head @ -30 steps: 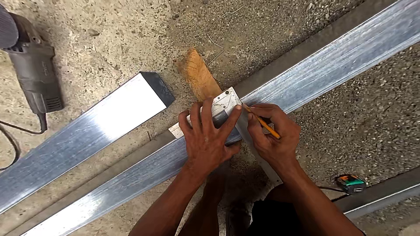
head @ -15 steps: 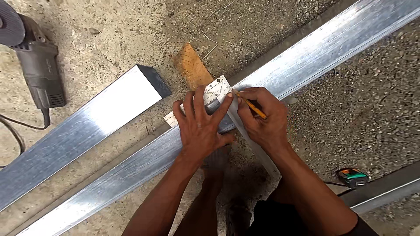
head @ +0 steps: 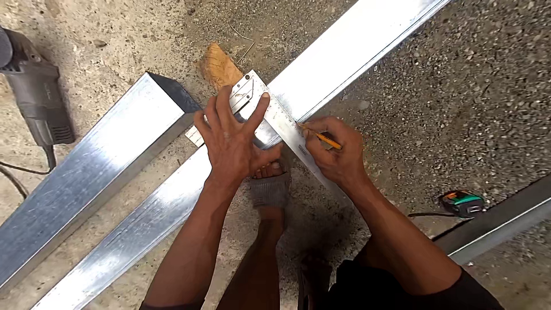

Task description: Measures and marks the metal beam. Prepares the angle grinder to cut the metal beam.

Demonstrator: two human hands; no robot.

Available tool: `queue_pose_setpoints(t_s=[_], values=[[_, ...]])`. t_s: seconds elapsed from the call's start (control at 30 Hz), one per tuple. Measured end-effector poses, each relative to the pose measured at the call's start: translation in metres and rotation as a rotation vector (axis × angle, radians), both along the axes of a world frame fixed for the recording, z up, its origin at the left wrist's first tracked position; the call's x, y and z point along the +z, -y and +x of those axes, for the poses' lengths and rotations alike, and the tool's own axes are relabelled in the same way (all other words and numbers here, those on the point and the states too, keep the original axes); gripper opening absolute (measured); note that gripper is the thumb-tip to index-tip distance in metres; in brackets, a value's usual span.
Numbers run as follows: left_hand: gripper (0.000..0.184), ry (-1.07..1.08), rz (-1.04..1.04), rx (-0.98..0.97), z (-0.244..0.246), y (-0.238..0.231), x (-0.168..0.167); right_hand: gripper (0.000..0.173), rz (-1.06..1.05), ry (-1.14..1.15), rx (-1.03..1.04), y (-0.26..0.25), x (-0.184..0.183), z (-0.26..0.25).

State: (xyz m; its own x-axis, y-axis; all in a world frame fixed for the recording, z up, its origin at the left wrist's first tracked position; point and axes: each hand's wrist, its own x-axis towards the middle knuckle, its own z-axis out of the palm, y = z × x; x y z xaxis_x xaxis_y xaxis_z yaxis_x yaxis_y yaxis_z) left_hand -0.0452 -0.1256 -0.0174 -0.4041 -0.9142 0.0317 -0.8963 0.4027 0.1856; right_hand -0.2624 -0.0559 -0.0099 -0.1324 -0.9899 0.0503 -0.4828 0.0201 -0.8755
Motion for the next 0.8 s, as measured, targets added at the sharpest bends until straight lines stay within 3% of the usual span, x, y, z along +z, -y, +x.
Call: queue_pose_setpoints(t_s=[0.37, 0.8], values=[[0.099, 0.008, -0.007, 0.003, 0.001, 0.001, 0.000, 0.013, 0.060, 0.215, -0.092, -0.017, -0.007, -0.001], [0.102, 0.023, -0.005, -0.003, 0.001, 0.002, -0.002, 0.013, -0.018, 0.347, -0.178, -0.017, -0.018, 0.004]])
